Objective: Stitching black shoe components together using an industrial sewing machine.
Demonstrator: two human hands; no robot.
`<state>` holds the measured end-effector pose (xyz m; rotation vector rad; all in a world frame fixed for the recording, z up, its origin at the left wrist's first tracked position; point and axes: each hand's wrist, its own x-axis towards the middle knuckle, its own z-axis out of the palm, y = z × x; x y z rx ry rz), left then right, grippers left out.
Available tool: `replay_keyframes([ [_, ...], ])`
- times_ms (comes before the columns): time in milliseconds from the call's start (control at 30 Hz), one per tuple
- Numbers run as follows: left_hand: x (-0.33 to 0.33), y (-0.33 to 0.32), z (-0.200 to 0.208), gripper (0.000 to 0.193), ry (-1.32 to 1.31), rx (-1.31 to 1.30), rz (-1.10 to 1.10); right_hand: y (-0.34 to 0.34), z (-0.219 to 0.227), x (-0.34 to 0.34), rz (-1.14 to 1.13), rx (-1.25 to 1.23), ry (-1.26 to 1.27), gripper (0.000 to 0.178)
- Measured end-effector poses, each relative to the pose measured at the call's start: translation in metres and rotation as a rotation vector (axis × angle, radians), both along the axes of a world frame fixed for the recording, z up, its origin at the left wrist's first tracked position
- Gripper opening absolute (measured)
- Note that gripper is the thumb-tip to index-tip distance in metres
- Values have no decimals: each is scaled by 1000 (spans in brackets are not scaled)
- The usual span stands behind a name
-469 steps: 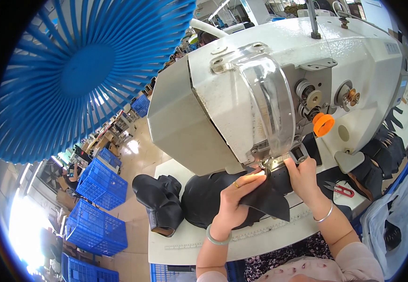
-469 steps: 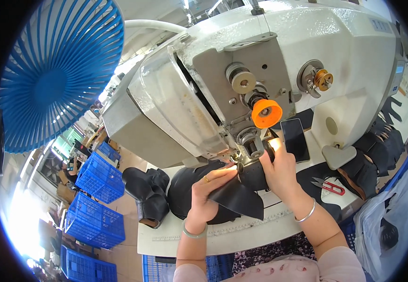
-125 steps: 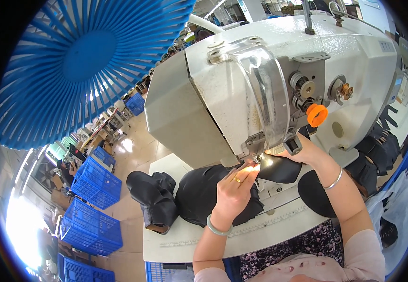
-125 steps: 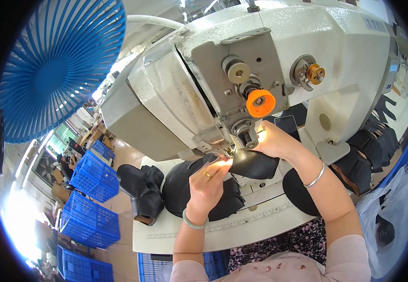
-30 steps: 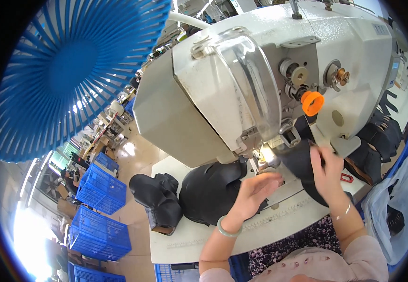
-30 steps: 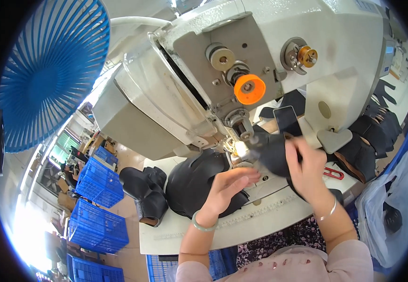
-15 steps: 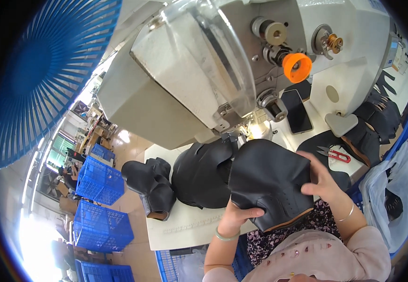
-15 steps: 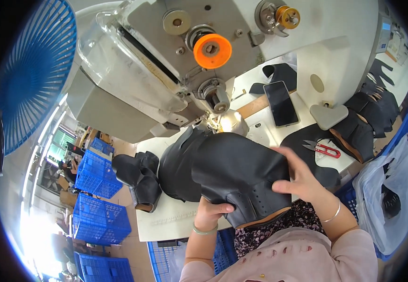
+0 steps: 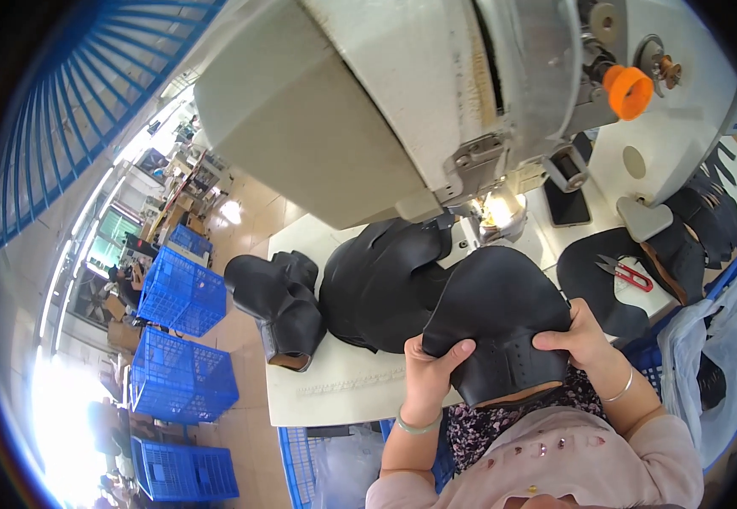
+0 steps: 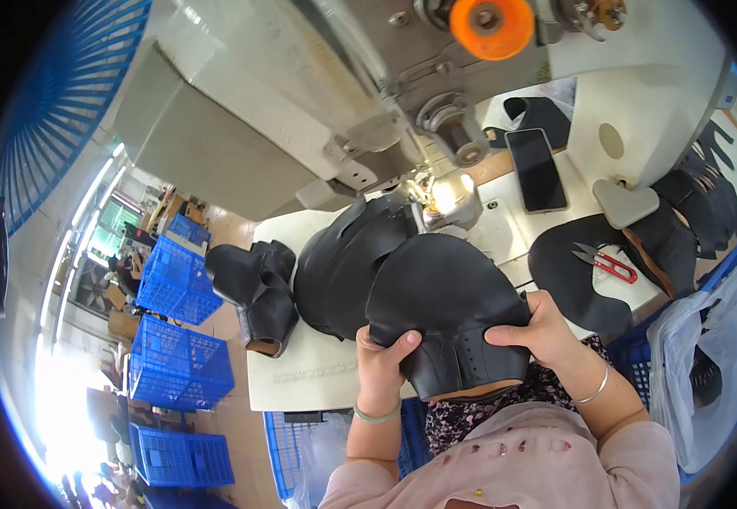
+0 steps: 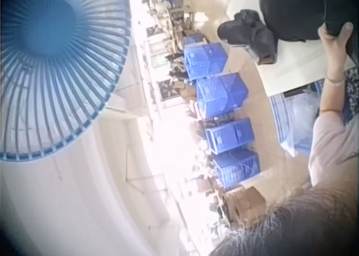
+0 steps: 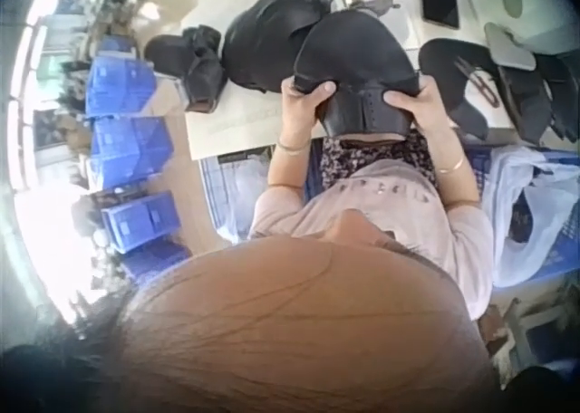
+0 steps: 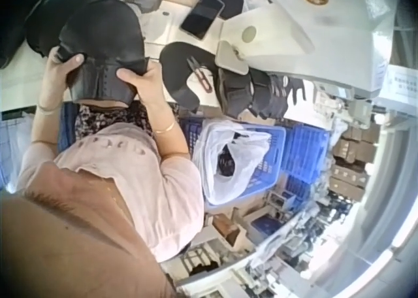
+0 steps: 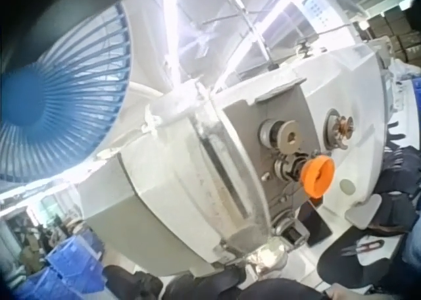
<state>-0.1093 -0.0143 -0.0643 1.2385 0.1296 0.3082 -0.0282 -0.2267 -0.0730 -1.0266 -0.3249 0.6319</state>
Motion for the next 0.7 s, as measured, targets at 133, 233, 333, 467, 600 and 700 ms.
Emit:
replay_keyframes([
  [133, -24, 28, 0, 22, -23, -139, 198, 11, -2, -4, -36, -172, -293, 47],
  [233, -58, 98, 9, 49, -141, 13, 529, -1, 2, 0, -31, -302, -550, 40],
  [333, -90, 193, 12, 31, 18, 187, 786, -24, 3, 1, -101, -353, -560, 25],
  [467, -87, 269, -22, 31, 38, 307, 1111, -38, -1, 1, -207, -438, -471, 18],
  [600, -64, 318, -21, 38, 164, 457, 1115, -28, -2, 0, -214, -455, -518, 13],
  [700, -52, 330, -12, 47, 483, 747, 996, -22, 1, -2, -228, -452, -638, 10],
])
